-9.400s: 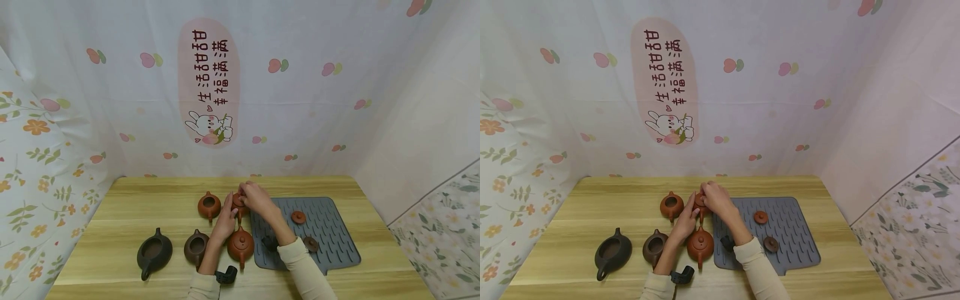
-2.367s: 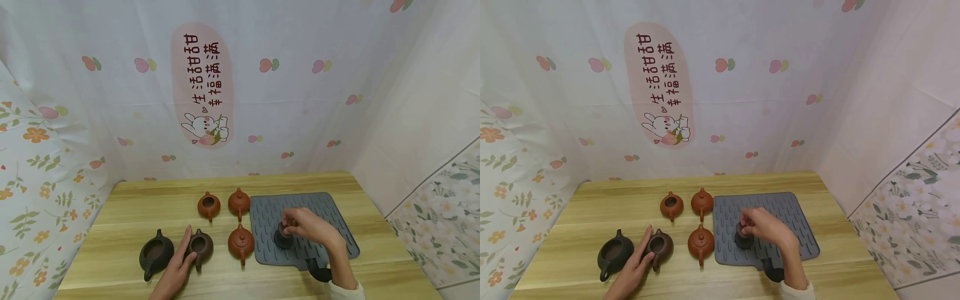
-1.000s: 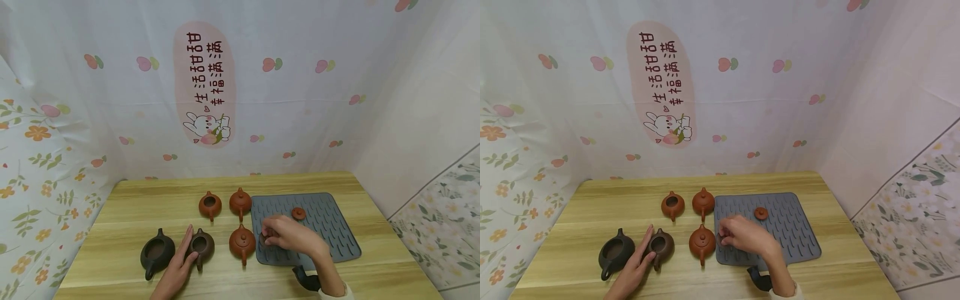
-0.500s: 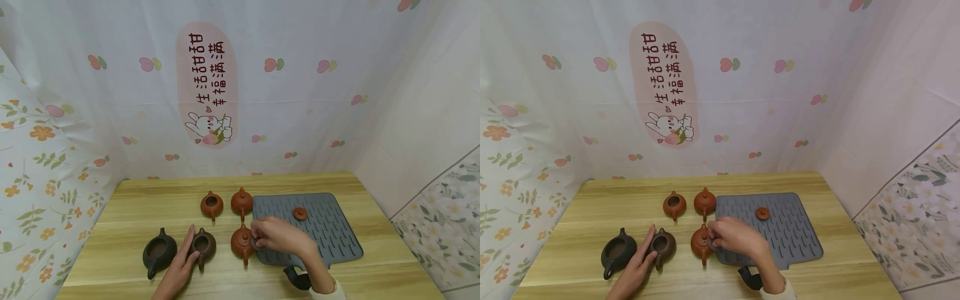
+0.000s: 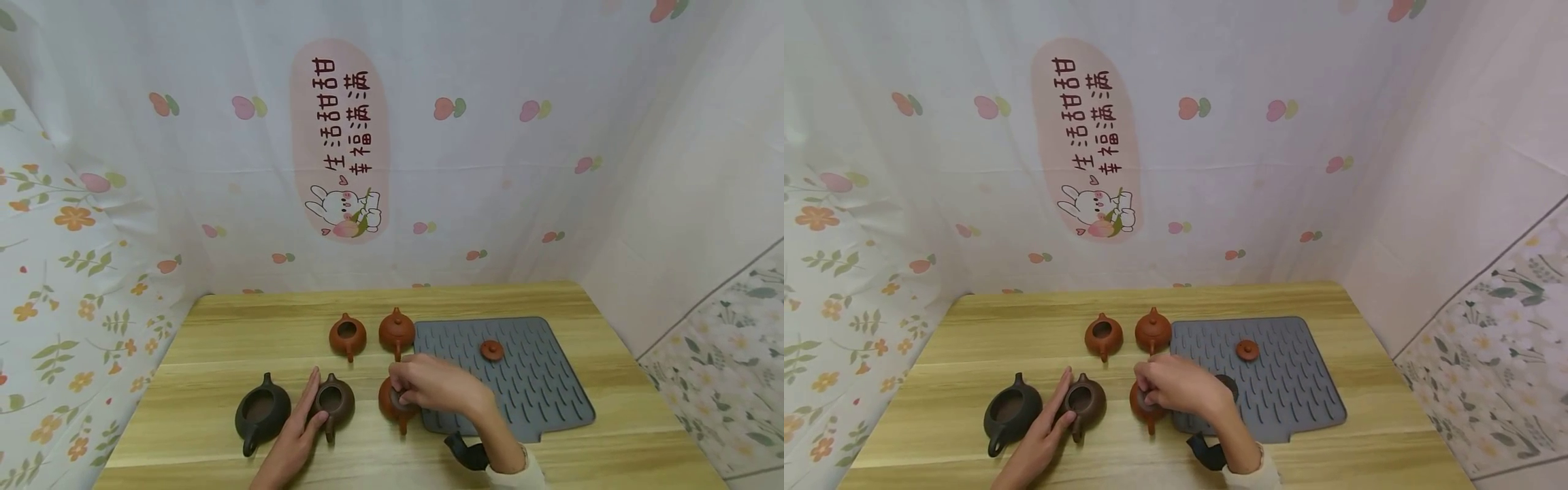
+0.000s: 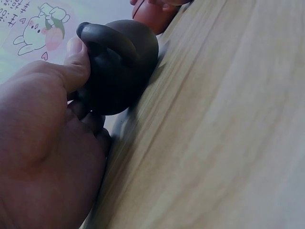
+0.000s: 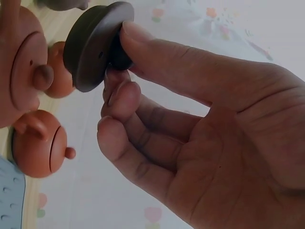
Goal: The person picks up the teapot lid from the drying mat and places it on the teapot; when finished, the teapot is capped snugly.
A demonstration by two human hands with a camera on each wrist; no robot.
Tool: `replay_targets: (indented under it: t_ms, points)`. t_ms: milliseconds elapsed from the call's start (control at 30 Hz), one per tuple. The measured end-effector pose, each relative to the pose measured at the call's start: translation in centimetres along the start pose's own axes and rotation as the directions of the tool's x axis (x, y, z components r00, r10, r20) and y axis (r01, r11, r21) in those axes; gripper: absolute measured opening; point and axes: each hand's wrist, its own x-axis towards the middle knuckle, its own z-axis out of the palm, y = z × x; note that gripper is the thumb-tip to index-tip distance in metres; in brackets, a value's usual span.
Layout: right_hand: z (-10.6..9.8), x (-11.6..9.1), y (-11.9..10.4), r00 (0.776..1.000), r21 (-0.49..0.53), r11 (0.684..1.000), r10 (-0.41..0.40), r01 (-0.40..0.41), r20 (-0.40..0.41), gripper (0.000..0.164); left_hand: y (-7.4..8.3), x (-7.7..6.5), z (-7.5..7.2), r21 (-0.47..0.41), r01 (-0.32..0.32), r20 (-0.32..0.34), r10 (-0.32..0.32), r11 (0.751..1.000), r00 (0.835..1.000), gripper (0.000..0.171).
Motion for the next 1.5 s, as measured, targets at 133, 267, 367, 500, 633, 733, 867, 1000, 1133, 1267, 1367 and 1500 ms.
replay_targets:
  t_ms: [133, 267, 367, 500, 633, 733, 867, 1000, 1133, 1267, 1367, 1500]
  points:
    - [0.4, 1.1, -0.7, 1.0, -0.062, 0.998, -0.013, 0.014, 0.019, 0.024, -0.3, 0.0, 0.1, 0.003, 0.051, -0.007, -0.051, 0.999, 0.999, 0.072]
    - [0.8, 2.4, -1.3, 0.998, -0.095, 0.994, -0.051, 0.055, 0.04, 0.024, -0.4, 0.1, 0.1, 0.002, 0.071, -0.015, -0.071, 0.997, 0.997, 0.072]
    - [1.0, 3.2, -1.6, 0.998, -0.1, 0.993, -0.051, 0.055, 0.042, 0.025, -0.4, 0.1, 0.1, 0.001, 0.069, -0.02, -0.069, 0.998, 0.997, 0.072]
    - [1.2, 4.4, -1.8, 0.998, -0.111, 0.993, -0.041, 0.046, 0.045, 0.025, -0.3, 0.1, -0.1, 0.004, 0.07, -0.021, -0.07, 0.998, 0.997, 0.072]
    - [1.4, 5.7, -2.1, 0.997, -0.119, 0.991, -0.05, 0.057, 0.06, 0.023, -0.4, 0.0, -0.2, 0.005, 0.06, -0.007, -0.06, 0.998, 0.998, 0.071]
    - [1.7, 6.6, -2.3, 0.996, -0.138, 0.988, -0.054, 0.064, 0.072, 0.021, -0.4, 0.1, -0.2, 0.001, 0.049, 0.008, -0.049, 0.999, 0.999, 0.07]
    - [1.9, 7.3, -2.5, 0.995, -0.16, 0.985, -0.052, 0.065, 0.084, 0.02, -0.2, 0.0, -0.2, -0.006, 0.041, 0.017, -0.04, 0.999, 0.999, 0.07]
    - [2.3, 8.2, -2.8, 0.994, -0.16, 0.985, -0.057, 0.071, 0.09, 0.018, -0.2, 0.0, -0.2, -0.011, 0.087, 0.009, -0.087, 0.996, 0.996, 0.07]
    - [2.8, 9.3, -3.2, 0.993, -0.143, 0.987, -0.057, 0.071, 0.104, 0.018, -0.2, 0.0, -0.1, -0.034, 0.136, -0.001, -0.136, 0.99, 0.991, 0.07]
    - [3.3, 9.8, -3.4, 0.993, -0.151, 0.988, -0.028, 0.045, 0.116, 0.019, 0.0, 0.1, 0.1, -0.044, 0.143, 0.002, -0.143, 0.989, 0.99, 0.068]
    - [3.5, 10.0, -3.4, 0.993, -0.16, 0.986, -0.018, 0.036, 0.114, 0.019, 0.4, 0.0, 0.0, -0.036, 0.135, 0.004, -0.135, 0.99, 0.991, 0.068]
    - [3.7, 10.5, -3.4, 0.994, -0.169, 0.985, -0.026, 0.044, 0.108, 0.021, 0.7, 0.1, -0.1, -0.041, 0.181, 0.005, -0.181, 0.983, 0.983, 0.068]
